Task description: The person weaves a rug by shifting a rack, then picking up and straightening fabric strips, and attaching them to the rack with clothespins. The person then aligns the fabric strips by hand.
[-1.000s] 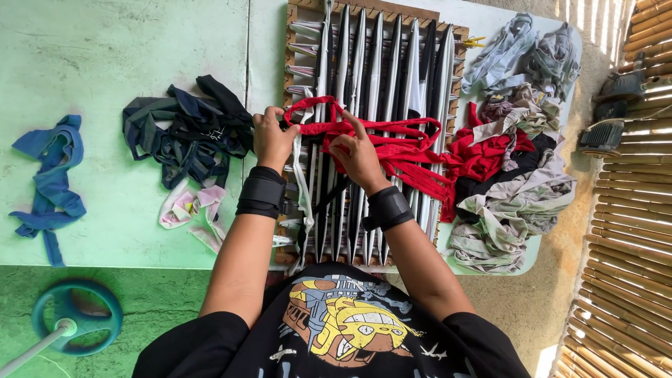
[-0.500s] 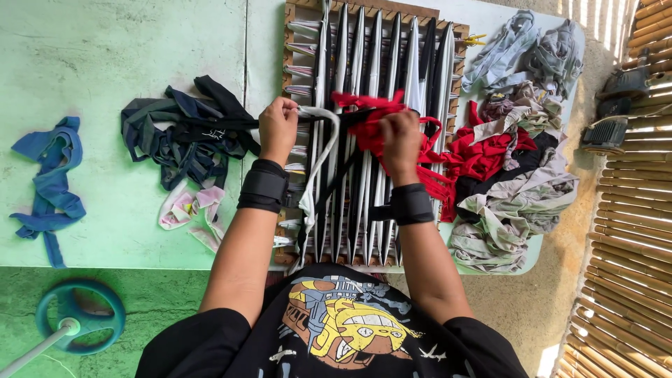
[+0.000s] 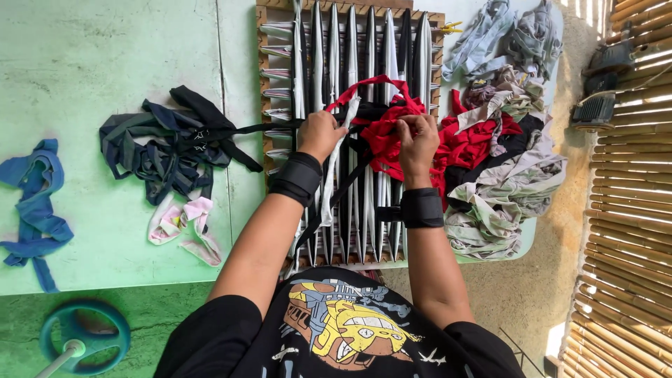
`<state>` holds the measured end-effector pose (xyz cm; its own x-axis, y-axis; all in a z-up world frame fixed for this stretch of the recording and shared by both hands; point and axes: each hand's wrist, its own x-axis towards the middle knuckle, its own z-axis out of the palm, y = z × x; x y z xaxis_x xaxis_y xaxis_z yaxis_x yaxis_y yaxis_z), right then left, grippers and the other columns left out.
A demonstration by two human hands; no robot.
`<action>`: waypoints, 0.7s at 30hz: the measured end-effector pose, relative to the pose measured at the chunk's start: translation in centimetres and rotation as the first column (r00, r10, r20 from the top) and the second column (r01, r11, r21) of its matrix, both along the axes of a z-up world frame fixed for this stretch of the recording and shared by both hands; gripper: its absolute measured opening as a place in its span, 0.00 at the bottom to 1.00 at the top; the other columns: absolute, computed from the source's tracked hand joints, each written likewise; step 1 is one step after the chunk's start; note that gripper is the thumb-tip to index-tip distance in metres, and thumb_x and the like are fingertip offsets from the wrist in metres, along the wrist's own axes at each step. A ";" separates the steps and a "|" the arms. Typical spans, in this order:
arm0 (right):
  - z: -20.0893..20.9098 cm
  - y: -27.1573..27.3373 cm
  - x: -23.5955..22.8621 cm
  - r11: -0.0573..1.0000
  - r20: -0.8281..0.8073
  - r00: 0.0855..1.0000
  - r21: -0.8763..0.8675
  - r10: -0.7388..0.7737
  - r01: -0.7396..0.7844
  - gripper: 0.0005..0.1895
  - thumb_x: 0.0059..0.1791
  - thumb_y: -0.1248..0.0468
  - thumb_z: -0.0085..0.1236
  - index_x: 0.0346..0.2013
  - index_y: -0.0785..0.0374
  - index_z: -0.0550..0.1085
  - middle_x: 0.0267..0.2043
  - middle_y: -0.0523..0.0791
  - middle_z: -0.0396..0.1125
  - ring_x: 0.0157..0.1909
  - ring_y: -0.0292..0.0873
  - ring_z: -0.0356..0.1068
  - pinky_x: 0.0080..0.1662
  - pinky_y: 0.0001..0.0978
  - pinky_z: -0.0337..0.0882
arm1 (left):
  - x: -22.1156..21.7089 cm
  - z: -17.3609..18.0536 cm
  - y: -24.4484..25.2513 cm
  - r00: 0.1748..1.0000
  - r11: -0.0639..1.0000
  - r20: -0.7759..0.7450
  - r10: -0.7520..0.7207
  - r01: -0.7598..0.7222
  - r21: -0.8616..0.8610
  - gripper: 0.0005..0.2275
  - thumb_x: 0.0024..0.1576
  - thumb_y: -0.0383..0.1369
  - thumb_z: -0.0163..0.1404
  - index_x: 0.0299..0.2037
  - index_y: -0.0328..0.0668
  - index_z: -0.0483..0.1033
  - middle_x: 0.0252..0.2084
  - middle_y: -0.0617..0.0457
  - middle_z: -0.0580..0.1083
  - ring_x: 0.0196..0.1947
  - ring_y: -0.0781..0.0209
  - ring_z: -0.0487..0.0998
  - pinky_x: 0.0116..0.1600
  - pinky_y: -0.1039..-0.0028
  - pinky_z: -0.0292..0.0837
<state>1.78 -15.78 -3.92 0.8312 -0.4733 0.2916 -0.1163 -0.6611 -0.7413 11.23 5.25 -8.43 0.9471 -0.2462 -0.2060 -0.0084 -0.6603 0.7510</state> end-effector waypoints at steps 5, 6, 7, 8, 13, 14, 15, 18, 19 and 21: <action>0.2 0.5 0.0 0.986 0.105 0.990 -0.146 0.092 -0.076 0.03 0.51 0.70 0.66 0.39 0.63 0.79 0.54 0.51 0.71 0.52 0.49 0.73 0.51 0.38 0.73 | 0.1 -2.4 -2.2 0.994 0.958 0.058 -0.094 0.074 0.278 0.14 0.48 0.41 0.66 0.30 0.38 0.80 0.33 0.40 0.79 0.34 0.38 0.81 0.38 0.54 0.76; 0.5 0.4 0.1 0.986 0.108 0.990 -0.146 0.091 -0.075 0.03 0.51 0.70 0.66 0.39 0.63 0.79 0.54 0.51 0.71 0.52 0.49 0.73 0.51 0.38 0.73 | 0.5 -2.8 -2.1 0.994 0.958 0.062 -0.095 0.074 0.278 0.14 0.48 0.41 0.66 0.30 0.38 0.80 0.33 0.40 0.79 0.34 0.38 0.81 0.38 0.54 0.76; 0.9 0.3 0.2 0.999 0.055 0.998 0.024 0.020 -0.022 0.02 0.51 0.69 0.64 0.38 0.63 0.78 0.56 0.49 0.66 0.45 0.43 0.72 0.45 0.33 0.74 | 0.8 -3.3 -2.0 0.985 0.982 0.161 -0.067 0.037 0.183 0.09 0.49 0.35 0.63 0.29 0.38 0.79 0.34 0.40 0.78 0.34 0.40 0.80 0.38 0.55 0.76; 1.2 0.4 0.3 0.980 -0.012 0.999 0.194 -0.033 0.035 0.02 0.51 0.68 0.62 0.36 0.63 0.77 0.58 0.46 0.61 0.38 0.36 0.71 0.39 0.28 0.74 | 1.0 -3.7 -1.6 0.967 0.996 0.254 -0.028 0.007 0.083 0.06 0.50 0.30 0.61 0.28 0.39 0.77 0.35 0.41 0.77 0.33 0.41 0.80 0.38 0.57 0.77; 2.0 0.0 0.7 0.947 0.016 1.000 0.322 0.001 -0.006 0.01 0.56 0.70 0.59 0.40 0.65 0.75 0.36 0.42 0.71 0.36 0.30 0.69 0.38 0.23 0.71 | 5.0 -0.8 0.3 0.990 0.928 0.106 0.089 -0.044 -0.370 0.04 0.57 0.24 0.50 0.39 0.34 0.69 0.34 0.46 0.75 0.31 0.56 0.80 0.36 0.66 0.78; 2.5 0.2 1.1 0.914 0.012 1.000 0.405 0.025 -0.028 0.01 0.56 0.70 0.58 0.40 0.65 0.75 0.34 0.41 0.72 0.34 0.29 0.68 0.36 0.21 0.69 | 6.0 0.5 0.7 0.991 0.837 0.034 0.129 -0.091 -0.539 0.05 0.58 0.24 0.46 0.43 0.37 0.69 0.35 0.52 0.77 0.30 0.64 0.82 0.33 0.71 0.79; 2.9 0.3 1.6 0.914 0.015 0.999 0.406 0.029 -0.032 0.01 0.56 0.70 0.58 0.40 0.65 0.75 0.34 0.41 0.72 0.34 0.29 0.68 0.36 0.21 0.69 | 6.5 2.1 1.1 0.990 0.837 0.038 0.133 -0.092 -0.539 0.05 0.58 0.24 0.46 0.43 0.37 0.69 0.35 0.52 0.77 0.30 0.64 0.82 0.33 0.71 0.79; 4.0 1.1 2.9 0.835 0.116 0.990 0.535 0.082 -0.132 0.02 0.57 0.72 0.55 0.43 0.65 0.74 0.35 0.39 0.69 0.32 0.28 0.65 0.34 0.20 0.66 | 7.2 6.7 2.2 0.958 0.904 0.264 0.112 0.012 -0.428 0.07 0.63 0.25 0.45 0.47 0.36 0.76 0.30 0.56 0.79 0.28 0.68 0.79 0.34 0.74 0.72; 4.4 1.3 3.4 0.804 0.196 0.972 0.553 0.131 -0.220 0.04 0.58 0.72 0.54 0.46 0.63 0.71 0.37 0.40 0.70 0.35 0.28 0.68 0.37 0.20 0.68 | 7.0 8.2 2.5 0.978 0.889 0.187 0.093 0.003 -0.458 0.08 0.64 0.27 0.46 0.47 0.38 0.78 0.29 0.57 0.79 0.26 0.70 0.75 0.32 0.75 0.70; 5.7 2.1 4.1 0.767 0.277 0.945 0.563 0.176 -0.308 0.07 0.58 0.73 0.53 0.49 0.62 0.68 0.39 0.40 0.71 0.39 0.28 0.70 0.40 0.20 0.70 | 6.7 9.9 2.9 0.991 0.873 0.112 0.069 -0.006 -0.488 0.09 0.66 0.29 0.46 0.47 0.39 0.81 0.29 0.59 0.79 0.23 0.71 0.71 0.30 0.76 0.68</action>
